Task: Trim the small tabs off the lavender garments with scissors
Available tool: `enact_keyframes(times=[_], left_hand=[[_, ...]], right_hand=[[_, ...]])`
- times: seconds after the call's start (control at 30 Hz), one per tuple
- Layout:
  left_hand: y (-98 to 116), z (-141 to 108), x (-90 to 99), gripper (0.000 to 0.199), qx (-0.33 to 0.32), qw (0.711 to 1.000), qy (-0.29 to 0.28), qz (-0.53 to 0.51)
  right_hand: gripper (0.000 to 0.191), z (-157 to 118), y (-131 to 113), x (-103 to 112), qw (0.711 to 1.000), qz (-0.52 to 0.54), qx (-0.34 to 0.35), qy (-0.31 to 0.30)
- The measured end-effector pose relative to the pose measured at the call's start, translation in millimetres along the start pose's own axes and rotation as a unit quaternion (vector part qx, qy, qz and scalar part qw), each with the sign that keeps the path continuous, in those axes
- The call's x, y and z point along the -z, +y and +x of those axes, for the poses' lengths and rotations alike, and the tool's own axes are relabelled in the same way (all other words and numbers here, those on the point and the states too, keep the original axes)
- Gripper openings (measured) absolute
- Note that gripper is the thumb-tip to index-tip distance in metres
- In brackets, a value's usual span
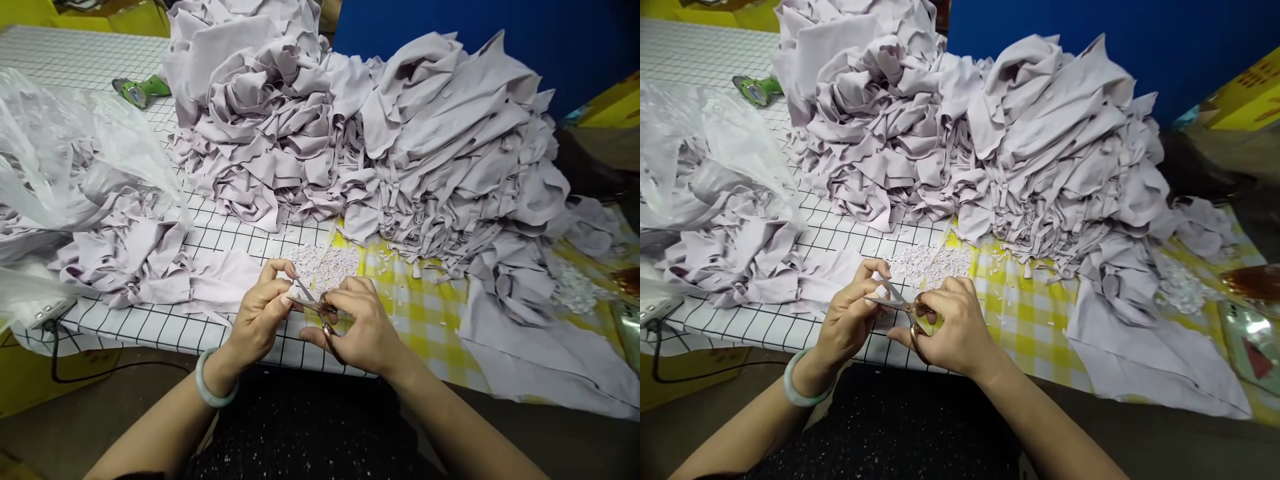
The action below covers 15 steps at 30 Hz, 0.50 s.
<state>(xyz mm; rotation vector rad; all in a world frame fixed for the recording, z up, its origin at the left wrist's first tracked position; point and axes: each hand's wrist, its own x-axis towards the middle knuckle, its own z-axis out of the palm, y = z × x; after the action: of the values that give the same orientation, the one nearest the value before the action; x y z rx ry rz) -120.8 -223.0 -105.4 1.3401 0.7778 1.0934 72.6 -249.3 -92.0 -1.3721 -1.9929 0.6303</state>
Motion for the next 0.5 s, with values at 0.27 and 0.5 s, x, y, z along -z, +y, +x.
enact_keyframes(times=[0.27, 0.5], left_hand=[[-0.5, 4.3, -3.7, 0.027, -0.028, 0.999, -0.034, 0.016], [-3.8, 7.8, -9.0, 0.027, -0.041, 0.997, -0.060, 0.024]], right_hand=[[0.047, -1.4, 1.1, 3.6, 1.000, -0.010, 0.009, -0.003], [0.049, -3.5, 4.8, 4.4, 1.000, -0.008, -0.003, 0.014]])
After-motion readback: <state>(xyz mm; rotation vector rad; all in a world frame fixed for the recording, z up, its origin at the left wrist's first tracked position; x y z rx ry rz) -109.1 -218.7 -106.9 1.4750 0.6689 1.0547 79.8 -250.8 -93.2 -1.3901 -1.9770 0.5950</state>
